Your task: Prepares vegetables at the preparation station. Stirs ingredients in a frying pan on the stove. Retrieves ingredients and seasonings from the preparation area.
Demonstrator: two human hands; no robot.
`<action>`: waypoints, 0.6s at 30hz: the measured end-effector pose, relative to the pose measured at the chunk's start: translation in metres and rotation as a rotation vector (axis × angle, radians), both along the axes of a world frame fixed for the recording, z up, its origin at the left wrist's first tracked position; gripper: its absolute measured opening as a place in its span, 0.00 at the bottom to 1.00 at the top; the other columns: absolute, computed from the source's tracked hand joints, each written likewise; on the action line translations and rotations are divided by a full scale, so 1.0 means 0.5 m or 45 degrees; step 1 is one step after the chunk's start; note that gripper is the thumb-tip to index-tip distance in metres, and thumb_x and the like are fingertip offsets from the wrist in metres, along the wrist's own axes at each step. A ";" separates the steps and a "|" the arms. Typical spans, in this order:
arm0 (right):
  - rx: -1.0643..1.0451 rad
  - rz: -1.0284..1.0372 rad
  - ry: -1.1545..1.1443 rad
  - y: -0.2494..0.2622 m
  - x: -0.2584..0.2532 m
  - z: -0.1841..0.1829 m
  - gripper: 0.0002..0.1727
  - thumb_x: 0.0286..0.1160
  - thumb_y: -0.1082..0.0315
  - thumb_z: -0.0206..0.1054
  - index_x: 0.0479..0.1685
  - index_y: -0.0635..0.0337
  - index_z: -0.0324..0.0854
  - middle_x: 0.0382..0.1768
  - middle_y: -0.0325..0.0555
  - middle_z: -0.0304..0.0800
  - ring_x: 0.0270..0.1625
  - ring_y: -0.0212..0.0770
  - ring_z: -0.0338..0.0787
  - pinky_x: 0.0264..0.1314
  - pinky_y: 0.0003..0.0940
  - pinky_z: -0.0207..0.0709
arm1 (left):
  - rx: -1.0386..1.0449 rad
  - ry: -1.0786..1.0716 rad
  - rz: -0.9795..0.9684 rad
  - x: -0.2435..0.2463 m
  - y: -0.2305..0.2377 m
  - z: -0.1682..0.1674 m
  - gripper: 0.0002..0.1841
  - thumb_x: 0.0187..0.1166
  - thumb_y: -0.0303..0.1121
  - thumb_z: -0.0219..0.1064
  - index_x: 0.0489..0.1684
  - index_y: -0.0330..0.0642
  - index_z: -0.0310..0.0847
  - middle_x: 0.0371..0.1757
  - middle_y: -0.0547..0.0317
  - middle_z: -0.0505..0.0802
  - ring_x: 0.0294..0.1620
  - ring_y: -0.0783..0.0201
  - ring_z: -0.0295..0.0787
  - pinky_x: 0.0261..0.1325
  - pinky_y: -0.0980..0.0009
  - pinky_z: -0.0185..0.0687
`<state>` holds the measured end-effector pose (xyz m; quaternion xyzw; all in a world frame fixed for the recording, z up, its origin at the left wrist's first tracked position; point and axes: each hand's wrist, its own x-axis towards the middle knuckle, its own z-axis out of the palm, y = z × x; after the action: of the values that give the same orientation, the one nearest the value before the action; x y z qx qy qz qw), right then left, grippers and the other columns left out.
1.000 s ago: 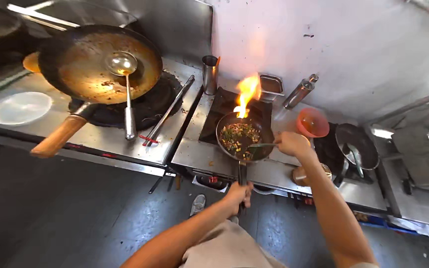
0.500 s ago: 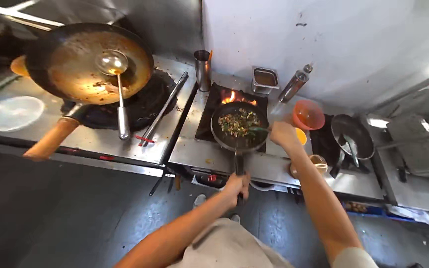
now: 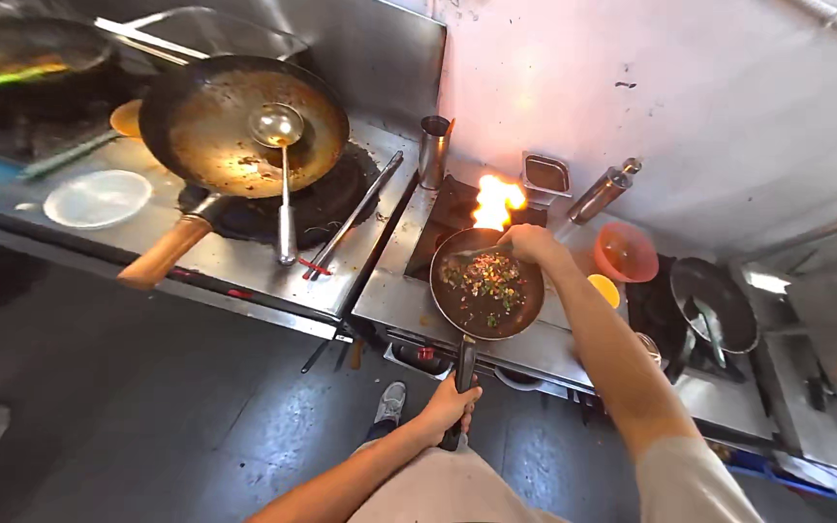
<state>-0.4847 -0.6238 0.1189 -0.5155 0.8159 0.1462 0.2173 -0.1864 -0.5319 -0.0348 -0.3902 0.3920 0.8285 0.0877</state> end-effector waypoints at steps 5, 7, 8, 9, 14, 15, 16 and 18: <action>-0.045 0.179 0.229 0.134 0.203 0.079 0.13 0.80 0.75 0.63 0.54 0.57 0.90 0.49 0.61 0.92 0.49 0.65 0.92 0.48 0.64 0.84 | 0.057 0.189 0.026 0.028 -0.025 -0.019 0.21 0.91 0.33 0.58 0.79 0.42 0.62 0.31 0.59 0.80 0.19 0.66 0.81 0.26 0.70 0.86; -0.002 -0.038 0.228 0.196 0.256 0.084 0.16 0.82 0.73 0.61 0.63 0.55 0.88 0.53 0.60 0.91 0.49 0.64 0.92 0.46 0.61 0.85 | 0.058 0.174 0.034 -0.008 -0.050 0.002 0.17 0.92 0.34 0.57 0.73 0.41 0.64 0.31 0.61 0.79 0.18 0.68 0.77 0.22 0.72 0.81; 0.043 -0.154 0.196 0.203 0.265 0.076 0.16 0.83 0.72 0.60 0.63 0.54 0.88 0.54 0.60 0.91 0.52 0.64 0.92 0.48 0.63 0.85 | 0.047 0.153 0.033 -0.041 -0.067 0.016 0.15 0.92 0.36 0.57 0.69 0.41 0.66 0.29 0.62 0.78 0.17 0.69 0.75 0.22 0.73 0.79; 0.029 -0.251 0.157 0.203 0.264 0.060 0.15 0.83 0.72 0.60 0.60 0.57 0.88 0.53 0.62 0.92 0.53 0.66 0.92 0.48 0.66 0.84 | 0.037 0.121 0.023 -0.074 -0.081 0.027 0.13 0.93 0.38 0.56 0.65 0.41 0.67 0.28 0.62 0.77 0.17 0.69 0.74 0.22 0.73 0.79; -0.144 -0.422 0.186 0.210 0.197 0.048 0.21 0.79 0.73 0.63 0.70 0.50 0.86 0.56 0.63 0.91 0.54 0.68 0.92 0.47 0.69 0.83 | 0.082 0.078 0.136 -0.090 -0.043 0.058 0.14 0.94 0.40 0.55 0.65 0.42 0.65 0.23 0.62 0.75 0.13 0.69 0.69 0.17 0.74 0.74; -0.191 -0.418 0.177 0.247 0.194 0.072 0.20 0.80 0.72 0.63 0.68 0.47 0.87 0.53 0.62 0.92 0.52 0.68 0.92 0.44 0.69 0.83 | 0.108 0.058 0.155 -0.050 -0.012 0.083 0.12 0.93 0.38 0.55 0.63 0.41 0.65 0.21 0.63 0.74 0.11 0.69 0.68 0.15 0.73 0.74; -0.164 -0.424 0.165 0.280 0.186 0.094 0.21 0.82 0.69 0.62 0.70 0.42 0.87 0.53 0.58 0.93 0.52 0.65 0.92 0.46 0.67 0.83 | 0.121 0.022 0.163 -0.020 0.005 0.104 0.11 0.93 0.35 0.56 0.62 0.41 0.64 0.20 0.64 0.72 0.10 0.70 0.68 0.14 0.74 0.73; -0.028 -0.464 0.127 0.334 0.178 0.122 0.24 0.82 0.66 0.62 0.75 0.32 0.84 0.58 0.52 0.94 0.57 0.61 0.92 0.51 0.67 0.82 | 0.095 -0.008 0.163 -0.005 0.008 0.137 0.09 0.92 0.32 0.57 0.60 0.39 0.64 0.20 0.64 0.72 0.10 0.71 0.67 0.13 0.75 0.73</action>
<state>-0.3958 -0.4568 0.1799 -0.3537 0.9071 0.1209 0.1936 -0.1887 -0.5279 0.0335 -0.4137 0.3347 0.8451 0.0502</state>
